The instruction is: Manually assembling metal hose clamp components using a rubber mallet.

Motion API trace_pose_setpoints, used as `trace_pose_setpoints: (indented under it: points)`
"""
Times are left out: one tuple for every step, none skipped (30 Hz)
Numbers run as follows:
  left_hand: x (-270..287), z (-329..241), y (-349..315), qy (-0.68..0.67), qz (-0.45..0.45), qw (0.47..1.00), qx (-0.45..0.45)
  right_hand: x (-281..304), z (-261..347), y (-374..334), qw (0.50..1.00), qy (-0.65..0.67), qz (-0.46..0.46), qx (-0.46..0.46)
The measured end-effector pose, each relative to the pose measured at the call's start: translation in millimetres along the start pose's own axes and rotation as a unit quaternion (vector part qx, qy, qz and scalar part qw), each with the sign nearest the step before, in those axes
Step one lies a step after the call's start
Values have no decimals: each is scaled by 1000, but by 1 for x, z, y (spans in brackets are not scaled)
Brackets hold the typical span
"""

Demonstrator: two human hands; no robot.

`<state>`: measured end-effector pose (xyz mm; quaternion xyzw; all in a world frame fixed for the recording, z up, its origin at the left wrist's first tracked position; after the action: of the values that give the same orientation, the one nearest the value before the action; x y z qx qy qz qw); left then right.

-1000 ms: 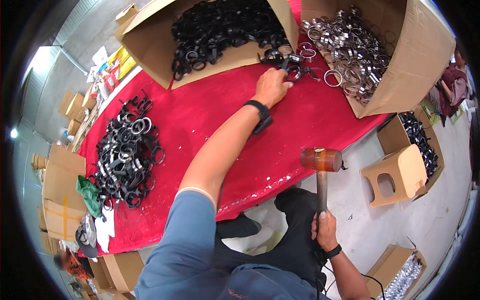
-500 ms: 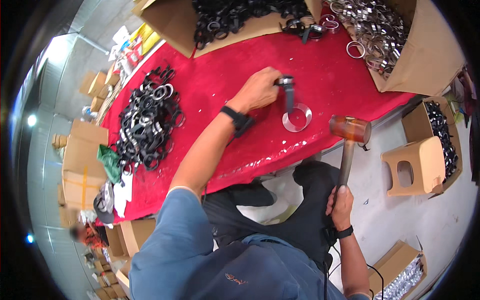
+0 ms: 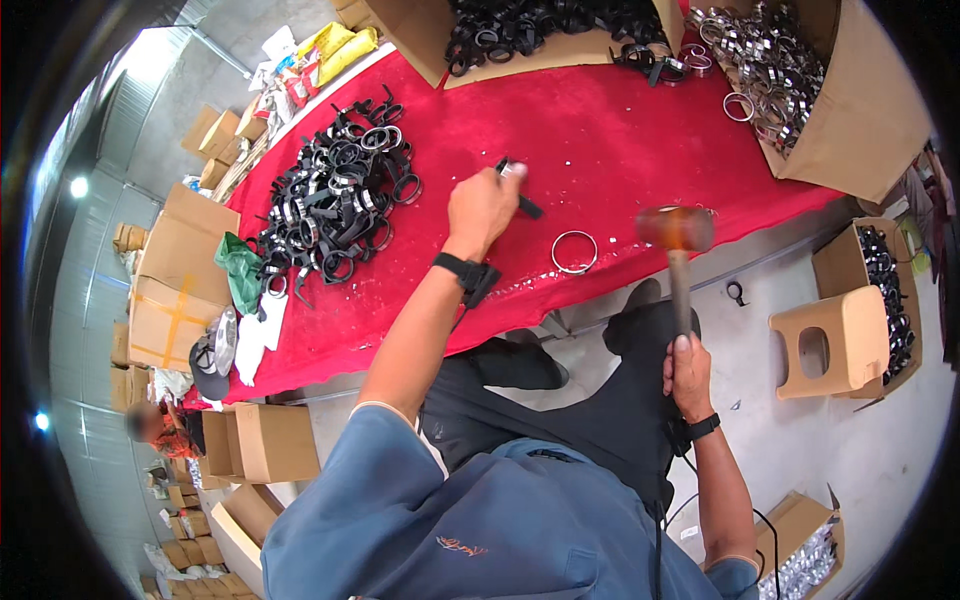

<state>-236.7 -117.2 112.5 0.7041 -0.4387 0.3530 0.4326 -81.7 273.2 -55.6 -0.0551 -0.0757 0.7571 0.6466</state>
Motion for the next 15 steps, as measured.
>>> trace_pose_setpoints:
  points:
    - [-10, -5, -3, 52, 62, 995, 57, -6, 6, 0, 998, -47, 31, 14]
    - [-10, -11, -5, 68, 26, 995, 64, -12, 12, 0, 996, -65, 56, 13]
    - [-18, -9, -4, 75, 49, 995, 54, -13, 19, 1, 996, -71, 59, 18]
    - [-23, -7, -5, 58, 35, 996, 55, -18, 24, 2, 990, -112, 90, 14]
    - [-30, -1, -7, 42, 23, 997, 55, -23, 27, 2, 981, -152, 120, 8]
    - [-33, 5, -9, 38, 20, 997, 57, -25, 37, 5, 975, -187, 119, 18]
    - [-36, 11, -10, 2, 9, 998, 63, -25, 43, 11, 974, -192, 119, 20]
    - [-37, 16, -11, -34, -2, 997, 68, -18, 42, 21, 975, -199, 101, -18]
    - [-38, 19, -11, -39, -4, 997, 69, -7, 41, 32, 974, -206, 79, -56]
    - [-39, 19, -11, -83, -11, 994, 73, 19, 35, 56, 968, -250, 23, -3]
    - [-38, 23, -14, -126, -17, 989, 81, 42, 42, 75, 968, -249, -3, 34]
    - [-40, 23, -18, -130, -14, 988, 80, 64, 50, 91, 943, -309, -107, 58]
    - [-38, 30, -27, -133, -22, 987, 89, 61, 66, 96, 943, -312, -102, 55]
    - [-35, 38, -35, -135, -31, 985, 98, 63, 91, 93, 961, -241, -133, 33]
    - [-29, 34, -42, -139, -29, 985, 100, 69, 102, 88, 971, -168, -170, 10]
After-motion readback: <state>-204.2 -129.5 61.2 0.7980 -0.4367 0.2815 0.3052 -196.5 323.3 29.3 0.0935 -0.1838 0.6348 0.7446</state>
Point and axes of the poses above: each hand's wrist, its own y-axis towards the middle knuckle, its own x-axis out of the back of the hand, z = x × y, the point moved 7 cm from there along y, towards the middle knuckle, and after that the axes turned 1 degree about z, right-handed, at the moved point
